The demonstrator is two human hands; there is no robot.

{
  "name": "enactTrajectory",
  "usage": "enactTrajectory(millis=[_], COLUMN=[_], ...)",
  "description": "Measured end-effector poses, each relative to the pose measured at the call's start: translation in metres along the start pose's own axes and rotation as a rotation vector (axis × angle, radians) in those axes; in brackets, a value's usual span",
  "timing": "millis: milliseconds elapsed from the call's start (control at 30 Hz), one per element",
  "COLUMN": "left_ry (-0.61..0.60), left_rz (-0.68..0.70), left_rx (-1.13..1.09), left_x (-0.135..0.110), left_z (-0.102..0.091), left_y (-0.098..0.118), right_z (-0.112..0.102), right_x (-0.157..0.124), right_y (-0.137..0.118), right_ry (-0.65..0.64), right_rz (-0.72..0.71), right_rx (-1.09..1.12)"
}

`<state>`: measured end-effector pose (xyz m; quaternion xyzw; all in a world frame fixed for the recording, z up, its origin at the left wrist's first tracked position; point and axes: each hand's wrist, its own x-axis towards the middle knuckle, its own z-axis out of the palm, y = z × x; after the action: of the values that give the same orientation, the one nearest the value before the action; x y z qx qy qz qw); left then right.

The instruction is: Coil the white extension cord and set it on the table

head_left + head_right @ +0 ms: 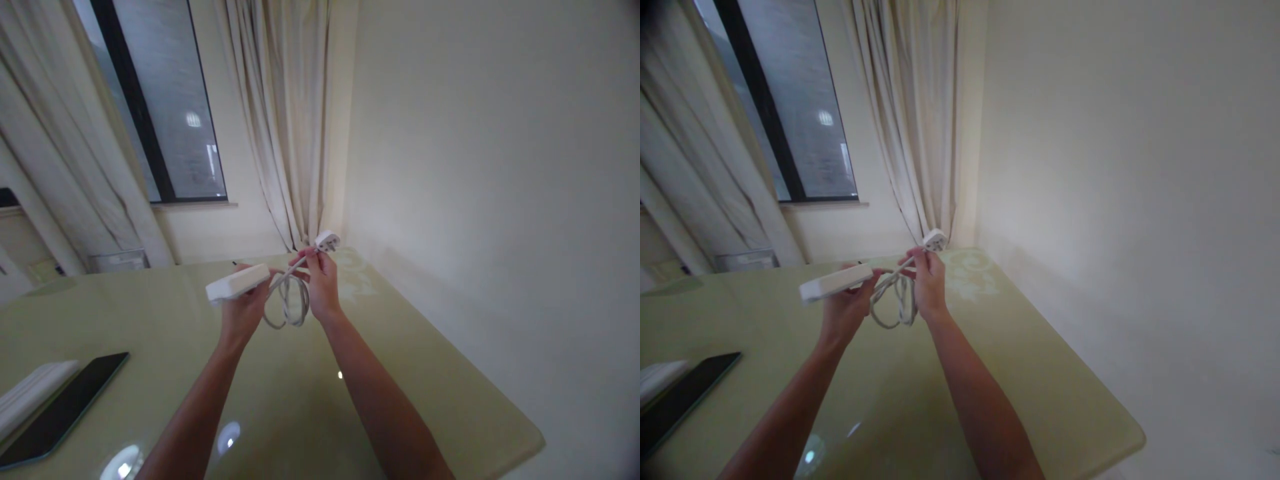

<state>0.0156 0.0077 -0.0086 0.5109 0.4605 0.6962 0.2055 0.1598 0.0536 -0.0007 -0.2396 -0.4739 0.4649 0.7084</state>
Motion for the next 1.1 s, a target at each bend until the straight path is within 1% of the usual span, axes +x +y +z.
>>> enactTrajectory(millis=[67,167,267,333,400,433,500,567,600,633,733,833,900,1000,1100], left_ry=[-0.012,-0.055,-0.180,-0.253,-0.274,-0.269,-0.236,-0.182,-0.152,-0.125,-0.026,0.065,0.084,0.073,0.079], left_rz=[0.080,0.104,0.086,0.050,0.031,0.035,0.045,0.019,-0.015,-0.064,-0.217,-0.276,-0.264,-0.228,-0.215], left_rx=[0.018,-0.013,-0.046,-0.055,-0.049,-0.044,-0.044,-0.087,-0.134,-0.193,-0.375,-0.455,-0.478,-0.492,-0.482], left_x=[-0.001,-0.004,-0.008,-0.011,-0.014,-0.016,-0.017,-0.018,-0.018,-0.018,-0.014,-0.010,-0.007,-0.006,-0.007], left_z=[-0.002,-0.002,0.001,0.002,0.003,0.003,0.004,0.005,0.006,0.007,0.009,0.009,0.007,0.006,0.006], left_y=[0.000,0.001,0.003,0.006,0.009,0.010,0.012,0.012,0.012,0.012,0.017,0.024,0.029,0.033,0.034], right_z=[-0.007,-0.011,-0.011,-0.012,-0.015,-0.017,-0.018,-0.016,-0.014,-0.013,-0.008,-0.007,-0.007,-0.009,-0.012], right_x=[0.004,0.007,0.007,0.007,0.006,0.006,0.005,0.004,0.003,0.002,0.001,0.000,0.000,0.000,0.002], right_y=[-0.006,-0.012,-0.012,-0.009,-0.008,-0.009,-0.011,-0.014,-0.016,-0.017,-0.020,-0.022,-0.024,-0.029,-0.031], right_ry=[0.067,0.066,0.075,0.028,-0.056,-0.079,-0.057,-0.028,-0.049,-0.096,-0.295,-0.421,-0.454,-0.454,-0.460], right_rz=[0.007,0.052,0.102,0.153,0.160,0.134,0.066,0.030,0.022,0.007,-0.065,-0.083,-0.075,-0.090,-0.081], right_rx=[-0.044,-0.087,-0.116,-0.192,-0.354,-0.448,-0.589,-0.615,-0.595,-0.569,-0.507,-0.448,-0.386,-0.311,-0.284])
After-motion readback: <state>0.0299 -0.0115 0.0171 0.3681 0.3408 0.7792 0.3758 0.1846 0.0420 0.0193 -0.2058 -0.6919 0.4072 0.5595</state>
